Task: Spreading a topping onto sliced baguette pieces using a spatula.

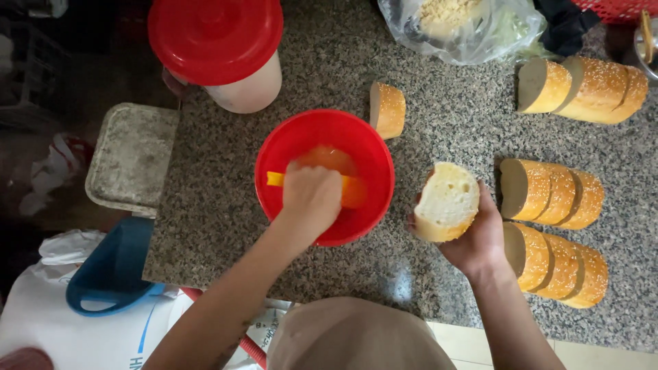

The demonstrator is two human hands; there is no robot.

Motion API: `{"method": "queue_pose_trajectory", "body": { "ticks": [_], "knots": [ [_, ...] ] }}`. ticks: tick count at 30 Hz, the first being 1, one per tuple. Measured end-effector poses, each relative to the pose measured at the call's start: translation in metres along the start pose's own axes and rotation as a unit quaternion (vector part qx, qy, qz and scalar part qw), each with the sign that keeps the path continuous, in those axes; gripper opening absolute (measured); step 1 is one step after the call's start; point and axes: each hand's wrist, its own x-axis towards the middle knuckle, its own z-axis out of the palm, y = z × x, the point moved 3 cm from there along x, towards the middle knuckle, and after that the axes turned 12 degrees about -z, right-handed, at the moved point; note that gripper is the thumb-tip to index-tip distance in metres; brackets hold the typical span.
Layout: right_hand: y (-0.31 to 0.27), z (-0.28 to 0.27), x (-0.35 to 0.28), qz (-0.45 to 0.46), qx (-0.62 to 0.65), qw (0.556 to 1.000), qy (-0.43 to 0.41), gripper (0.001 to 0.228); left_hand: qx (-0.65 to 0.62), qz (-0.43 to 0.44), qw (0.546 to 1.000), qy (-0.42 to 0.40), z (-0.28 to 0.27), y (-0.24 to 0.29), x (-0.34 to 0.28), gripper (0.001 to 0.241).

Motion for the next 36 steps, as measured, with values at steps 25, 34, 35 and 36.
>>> {"method": "queue_pose_trajectory", "body": {
  "ticks": [25, 34, 35, 36],
  "knots": [
    [0.001, 0.024, 0.017, -0.085, 0.089, 0.992, -0.023, 0.073, 0.093, 0.306, 0.775, 0.545, -0.136, 0.015, -0.124, 0.018],
    [-0.005, 0.029, 0.003, 0.000, 0.003, 0.986, -0.166, 0.067, -0.073, 0.348, 0.845, 0.399, -0.205, 0.007, -0.119, 0.011],
    [0.000, 0.029, 0.004, 0.019, -0.044, 0.981, -0.190, 0.069, -0.020, 0.369, 0.832, 0.414, -0.205, 0.015, -0.116, 0.011],
    [0.005, 0.029, 0.005, 0.038, -0.090, 0.972, -0.214, 0.071, 0.033, 0.388, 0.816, 0.428, -0.205, 0.022, -0.114, 0.010]
  ]
}}
